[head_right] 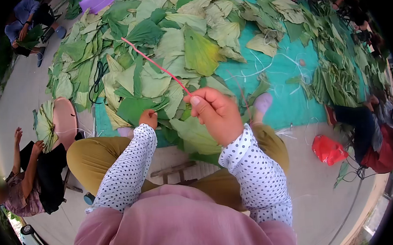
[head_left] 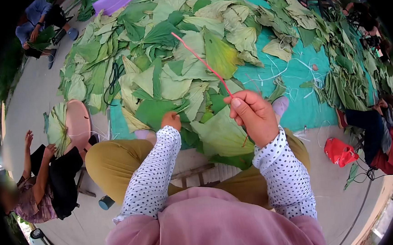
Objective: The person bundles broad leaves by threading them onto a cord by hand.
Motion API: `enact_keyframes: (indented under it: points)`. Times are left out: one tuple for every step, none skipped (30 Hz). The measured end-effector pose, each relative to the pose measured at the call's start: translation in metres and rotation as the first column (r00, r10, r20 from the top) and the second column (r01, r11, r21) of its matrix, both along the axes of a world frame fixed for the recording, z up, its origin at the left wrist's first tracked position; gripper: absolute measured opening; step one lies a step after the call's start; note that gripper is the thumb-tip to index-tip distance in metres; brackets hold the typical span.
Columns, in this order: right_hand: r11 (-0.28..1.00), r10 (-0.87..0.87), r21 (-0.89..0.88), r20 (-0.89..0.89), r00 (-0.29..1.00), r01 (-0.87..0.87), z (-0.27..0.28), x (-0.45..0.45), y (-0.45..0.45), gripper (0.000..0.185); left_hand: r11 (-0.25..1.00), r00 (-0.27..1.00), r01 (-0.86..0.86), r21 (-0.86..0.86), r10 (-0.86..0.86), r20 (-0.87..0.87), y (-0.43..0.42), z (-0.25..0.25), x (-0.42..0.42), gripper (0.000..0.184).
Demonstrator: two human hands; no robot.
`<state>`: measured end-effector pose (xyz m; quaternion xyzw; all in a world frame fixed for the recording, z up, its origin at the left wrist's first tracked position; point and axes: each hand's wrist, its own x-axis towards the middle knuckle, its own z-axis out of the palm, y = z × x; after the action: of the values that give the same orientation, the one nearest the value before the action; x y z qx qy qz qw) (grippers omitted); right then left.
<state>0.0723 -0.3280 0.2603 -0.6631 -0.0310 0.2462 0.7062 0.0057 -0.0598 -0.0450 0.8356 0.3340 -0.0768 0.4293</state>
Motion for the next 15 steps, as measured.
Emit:
enact_keyframes:
  points:
    - [1.000,-0.007,0.005,-0.006,1.000,0.007,0.002,0.002,0.001,0.018,1.000,1.000,0.005,-0.006,-0.005,-0.005,-0.005,0.009,0.012,0.025]
    - [1.000,-0.015,0.010,-0.012,1.000,0.016,0.005,0.004,0.002,0.018,0.973,0.986,0.163,0.161,-0.165,-0.002,-0.012,0.025,0.025,0.028]
    - [1.000,-0.021,0.005,-0.015,1.000,0.021,0.007,0.006,0.002,0.018,0.895,0.948,0.309,0.322,-0.318,-0.023,-0.019,0.039,0.037,0.030]
    - [0.999,-0.045,0.015,-0.026,0.999,0.045,0.009,0.008,0.002,0.019,0.900,0.943,0.332,0.283,-0.325,-0.073,-0.024,0.050,0.049,0.039]
    - [0.997,-0.066,0.026,-0.036,0.997,0.067,0.010,0.010,0.002,0.019,0.901,0.942,0.334,0.278,-0.326,-0.075,-0.030,0.055,0.059,0.039]
    - [0.998,-0.064,0.024,-0.040,0.997,0.065,0.011,0.011,0.001,0.019,0.856,0.920,0.391,0.338,-0.368,-0.131,-0.033,0.059,0.068,0.043]
    - [0.997,-0.072,0.015,-0.029,0.997,0.072,0.011,0.014,-0.001,0.019,0.803,0.895,0.447,0.395,-0.403,-0.194,-0.035,0.061,0.077,0.046]
    - [0.997,-0.081,0.007,-0.016,0.997,0.082,0.010,0.016,-0.002,0.019,0.795,0.858,0.506,0.335,-0.423,-0.293,-0.035,0.062,0.086,0.049]
    - [0.997,-0.081,0.008,-0.020,0.997,0.081,0.010,0.017,-0.002,0.019,0.795,0.857,0.507,0.334,-0.422,-0.296,-0.036,0.061,0.091,0.049]
    - [0.997,-0.081,0.000,-0.019,0.997,0.081,0.011,0.018,-0.002,0.019,0.728,0.804,0.584,0.359,-0.460,-0.375,-0.037,0.060,0.095,0.049]
    - [0.997,-0.083,-0.009,-0.019,0.996,0.083,0.011,0.021,-0.001,0.019,0.653,0.744,0.659,0.373,-0.491,-0.454,-0.037,0.059,0.099,0.049]
    - [0.996,-0.088,-0.011,-0.024,0.996,0.087,0.010,0.023,-0.001,0.019,0.632,0.679,0.711,0.310,-0.502,-0.535,-0.034,0.054,0.104,0.052]
    - [0.996,-0.089,-0.009,-0.029,0.996,0.088,0.009,0.025,0.000,0.019,0.629,0.674,0.716,0.304,-0.508,-0.537,-0.032,0.050,0.106,0.052]
    - [0.996,-0.088,-0.008,-0.032,0.996,0.088,0.009,0.025,0.000,0.019,0.613,0.661,0.726,0.311,-0.499,-0.560,-0.030,0.046,0.106,0.053]
    - [0.996,-0.092,-0.013,-0.033,0.995,0.092,0.010,0.026,-0.001,0.019,0.597,0.649,0.736,0.320,-0.489,-0.582,-0.027,0.040,0.106,0.055]
